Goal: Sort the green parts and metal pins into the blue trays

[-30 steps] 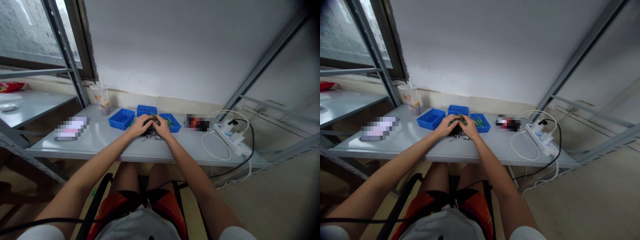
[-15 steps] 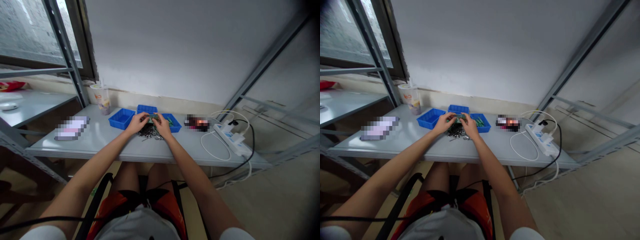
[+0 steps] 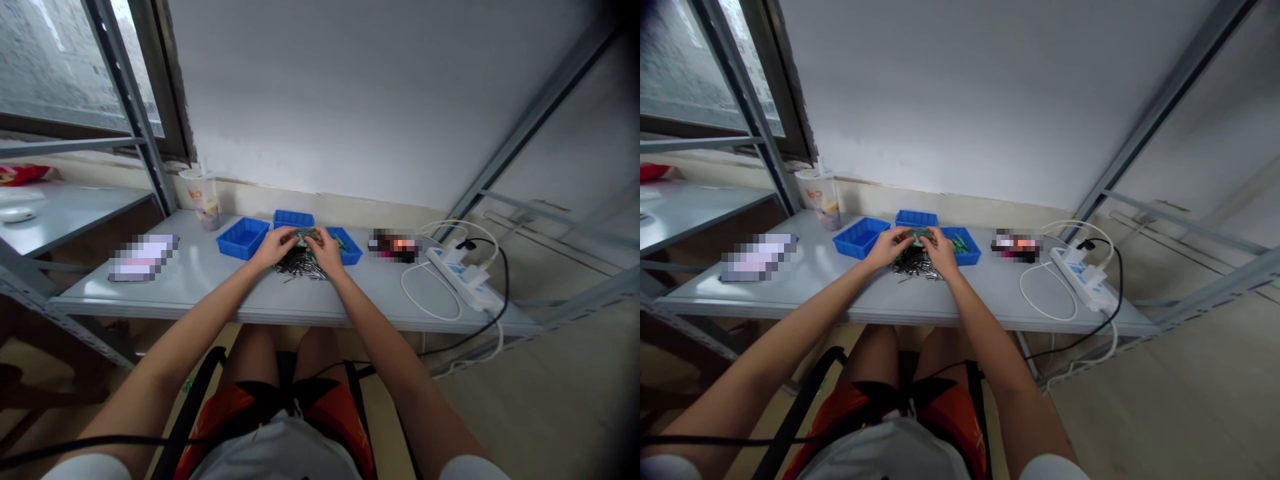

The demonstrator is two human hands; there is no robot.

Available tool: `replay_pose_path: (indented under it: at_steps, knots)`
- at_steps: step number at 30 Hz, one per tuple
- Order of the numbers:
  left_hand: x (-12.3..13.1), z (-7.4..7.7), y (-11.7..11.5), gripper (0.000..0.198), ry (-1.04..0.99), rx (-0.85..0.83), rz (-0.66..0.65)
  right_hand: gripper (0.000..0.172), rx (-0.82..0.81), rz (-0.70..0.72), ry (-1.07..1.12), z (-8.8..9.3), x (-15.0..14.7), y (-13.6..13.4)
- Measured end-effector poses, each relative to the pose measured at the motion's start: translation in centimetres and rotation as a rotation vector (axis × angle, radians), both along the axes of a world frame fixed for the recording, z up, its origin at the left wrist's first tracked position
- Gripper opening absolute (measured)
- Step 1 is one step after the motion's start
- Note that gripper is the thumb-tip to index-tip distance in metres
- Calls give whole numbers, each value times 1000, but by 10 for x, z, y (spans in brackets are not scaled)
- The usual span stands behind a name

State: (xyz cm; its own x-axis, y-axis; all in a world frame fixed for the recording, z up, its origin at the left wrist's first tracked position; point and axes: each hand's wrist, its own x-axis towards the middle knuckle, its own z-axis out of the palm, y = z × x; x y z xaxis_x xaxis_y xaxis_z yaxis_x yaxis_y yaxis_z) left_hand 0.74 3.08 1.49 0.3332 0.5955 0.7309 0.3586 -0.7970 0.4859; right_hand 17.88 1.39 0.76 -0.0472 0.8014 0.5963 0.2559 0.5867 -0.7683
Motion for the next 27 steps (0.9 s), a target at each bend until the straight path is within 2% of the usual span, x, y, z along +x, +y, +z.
replay_pose_path:
  at_steps: [6, 11, 16, 20, 27]
  knots:
    - [-2, 2, -3, 29, 56, 48, -63, 29, -49, 0, -61, -1, 0, 0]
    - [-2, 2, -2, 28, 67, 52, -18, 26, -50, -2, -135, 1, 1, -3]
    - [0, 2, -1, 23, 72, 51, 26, 34, 28, -43, -168, 3, 1, -6]
    - [0, 2, -1, 21, 82, 69, 38, 30, 69, -52, -210, 4, 1, -7]
    - [-2, 2, -2, 20, 100, 130, 49, 28, 6, -47, -201, 3, 2, -5]
